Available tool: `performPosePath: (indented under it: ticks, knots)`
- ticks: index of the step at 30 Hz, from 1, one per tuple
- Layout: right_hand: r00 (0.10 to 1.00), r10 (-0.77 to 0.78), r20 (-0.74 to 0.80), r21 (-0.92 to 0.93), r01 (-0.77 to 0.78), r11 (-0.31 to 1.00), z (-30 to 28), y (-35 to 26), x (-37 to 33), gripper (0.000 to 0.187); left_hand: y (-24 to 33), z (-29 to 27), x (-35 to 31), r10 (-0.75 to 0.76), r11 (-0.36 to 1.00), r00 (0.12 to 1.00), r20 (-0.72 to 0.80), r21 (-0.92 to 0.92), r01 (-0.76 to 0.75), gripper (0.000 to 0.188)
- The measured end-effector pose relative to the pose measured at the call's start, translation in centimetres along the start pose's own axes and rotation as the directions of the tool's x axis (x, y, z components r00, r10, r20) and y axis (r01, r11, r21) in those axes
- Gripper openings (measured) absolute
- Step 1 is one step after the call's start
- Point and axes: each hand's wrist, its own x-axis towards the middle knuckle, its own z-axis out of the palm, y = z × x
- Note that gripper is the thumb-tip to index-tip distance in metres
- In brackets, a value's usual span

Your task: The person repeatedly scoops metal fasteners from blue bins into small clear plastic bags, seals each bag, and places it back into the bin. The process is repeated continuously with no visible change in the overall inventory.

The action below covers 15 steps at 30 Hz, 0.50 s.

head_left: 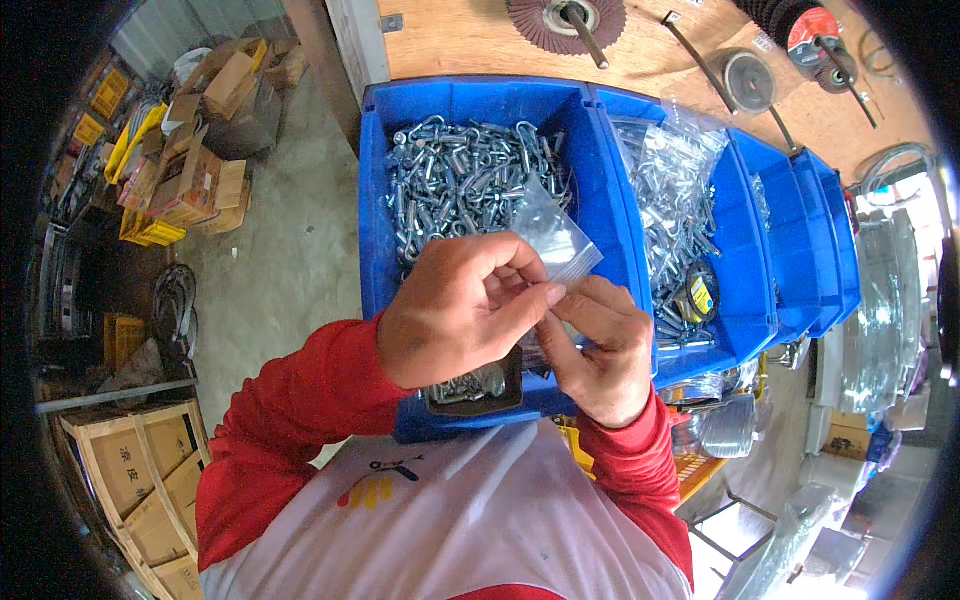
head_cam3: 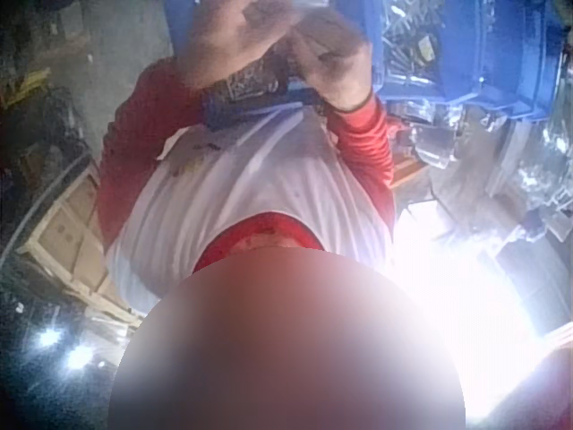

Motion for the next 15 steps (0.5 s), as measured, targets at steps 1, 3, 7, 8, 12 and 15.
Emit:
performPosePath:
  ticks: [1,3,7,8,12,15]
  knots:
    - [1.000,-0.016,0.009,-0.032,0.016,0.999,-0.1,0.0,0.1,0.005,0.1,-0.1,0.2,-0.051,0.999,0.998,0.027,-0.019,0.051,0.012]
    - [0.999,-0.051,0.006,-0.090,0.051,0.995,-0.1,0.0,0.3,0.003,0.0,-0.2,0.5,-0.099,0.993,0.992,0.075,-0.058,0.103,0.011]
    - [0.996,0.059,-0.059,0.156,-0.049,0.986,0.2,0.4,0.3,0.003,-0.5,0.1,0.8,-0.046,0.998,0.996,0.070,-0.045,0.049,0.008]
    - [0.989,0.148,-0.019,0.201,-0.141,0.969,0.1,0.5,0.2,0.004,-0.7,0.2,0.8,0.028,0.999,0.999,0.045,0.027,-0.029,0.008]
    - [0.962,0.274,-0.008,0.322,-0.257,0.911,0.6,0.8,-0.1,0.005,-1.0,0.6,0.6,0.124,0.980,0.992,0.008,0.158,-0.123,0.008]
    - [0.957,0.216,-0.196,0.200,-0.177,0.964,1.9,0.8,-0.3,0.006,-1.3,0.9,0.8,0.288,0.927,0.956,-0.053,0.263,-0.265,0.010]
